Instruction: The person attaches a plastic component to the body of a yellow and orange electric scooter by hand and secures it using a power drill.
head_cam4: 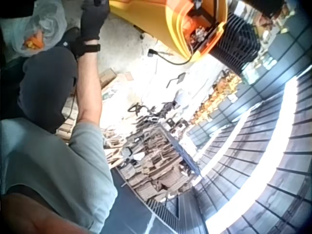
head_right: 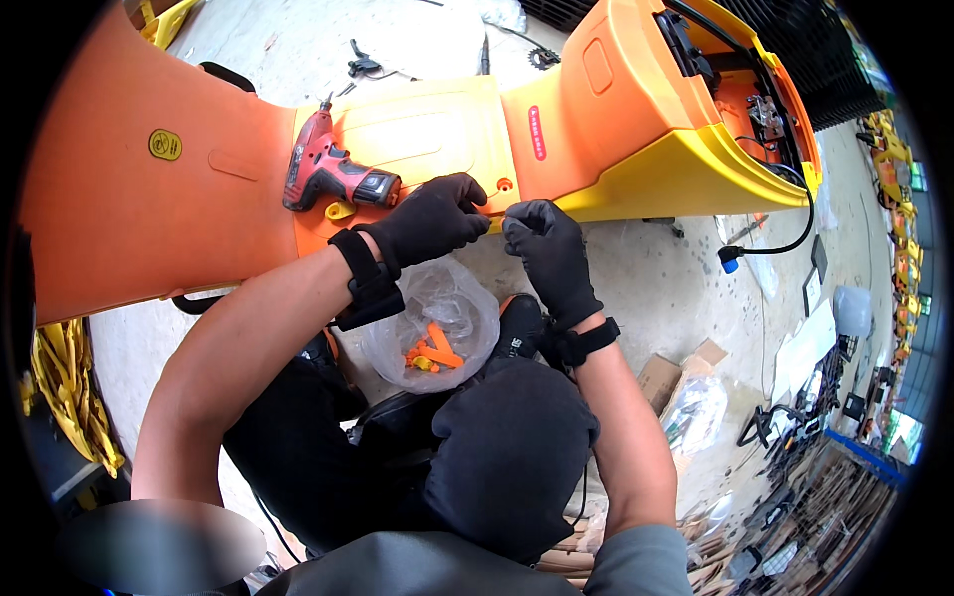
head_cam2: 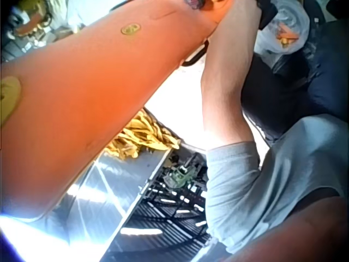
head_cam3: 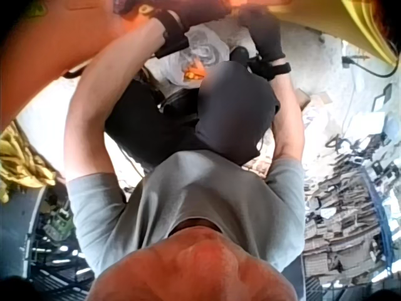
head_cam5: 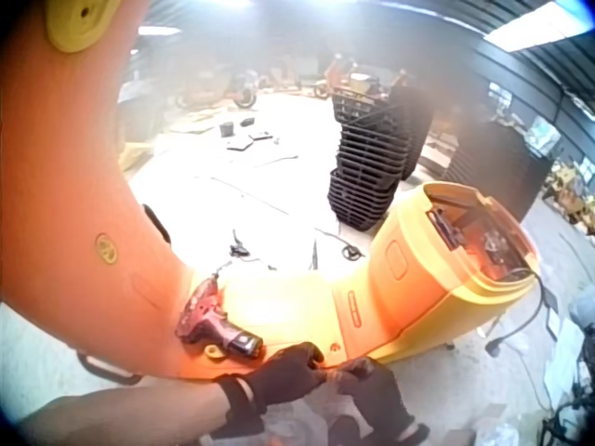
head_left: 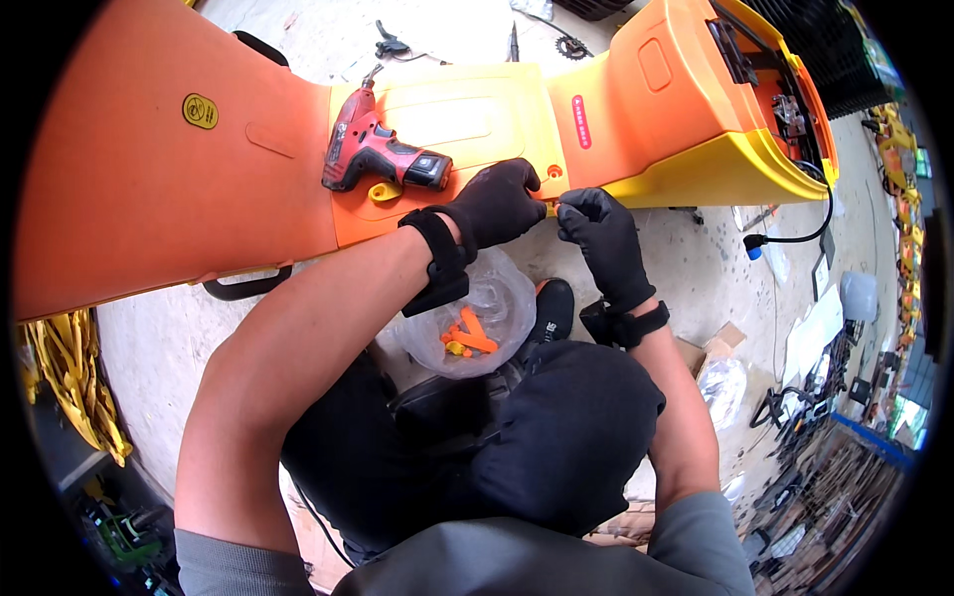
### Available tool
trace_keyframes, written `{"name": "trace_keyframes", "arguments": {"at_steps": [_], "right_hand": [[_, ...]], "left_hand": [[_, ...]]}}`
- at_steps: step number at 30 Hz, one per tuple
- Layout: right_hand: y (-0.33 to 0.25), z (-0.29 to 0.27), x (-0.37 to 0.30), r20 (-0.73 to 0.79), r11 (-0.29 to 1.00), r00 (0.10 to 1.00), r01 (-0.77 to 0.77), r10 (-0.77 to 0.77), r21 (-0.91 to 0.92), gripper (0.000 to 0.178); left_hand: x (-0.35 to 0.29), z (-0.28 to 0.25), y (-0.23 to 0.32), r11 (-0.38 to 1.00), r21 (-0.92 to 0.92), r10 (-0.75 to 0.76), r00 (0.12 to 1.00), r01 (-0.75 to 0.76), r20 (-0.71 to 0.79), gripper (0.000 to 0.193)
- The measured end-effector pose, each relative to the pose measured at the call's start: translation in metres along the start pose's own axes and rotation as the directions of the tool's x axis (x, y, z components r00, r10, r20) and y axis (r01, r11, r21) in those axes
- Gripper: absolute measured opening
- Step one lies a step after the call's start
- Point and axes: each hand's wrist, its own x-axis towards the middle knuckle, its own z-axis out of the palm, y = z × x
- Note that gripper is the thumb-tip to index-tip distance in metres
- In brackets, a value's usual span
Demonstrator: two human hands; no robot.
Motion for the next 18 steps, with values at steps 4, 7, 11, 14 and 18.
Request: {"name": "trace_keyframes", "arguments": {"at_steps": [4, 7, 11, 14, 18], "right_hand": [[-0.011, 0.002, 0.016, -0.075, 0.994, 0.996, 0.034, -0.042, -0.108, 0.012], [-0.014, 0.002, 0.032, -0.05, 0.963, 0.996, 0.063, -0.079, -0.261, 0.012], [-0.021, 0.006, 0.046, -0.059, 0.845, 0.984, 0.115, -0.17, -0.522, 0.013], [-0.02, 0.007, 0.053, -0.014, 0.777, 0.978, 0.156, -0.207, -0.61, 0.014], [-0.008, 0.003, 0.061, -0.006, 0.745, 0.969, 0.186, -0.247, -0.64, 0.014]], "left_hand": [[-0.003, -0.001, 0.002, 0.996, 0.073, 0.05, 0.998, -0.047, -0.04, 0.03], [-0.002, -0.004, 0.002, 0.991, 0.131, 0.034, 0.999, -0.03, -0.026, 0.03], [-0.003, -0.006, 0.0, 0.988, 0.151, 0.049, 0.998, -0.043, -0.035, 0.029], [-0.004, -0.008, 0.0, 0.985, 0.164, 0.059, 0.998, -0.053, -0.031, 0.03], [-0.004, -0.007, -0.001, 0.98, 0.185, 0.077, 0.997, -0.071, -0.022, 0.029]]}}
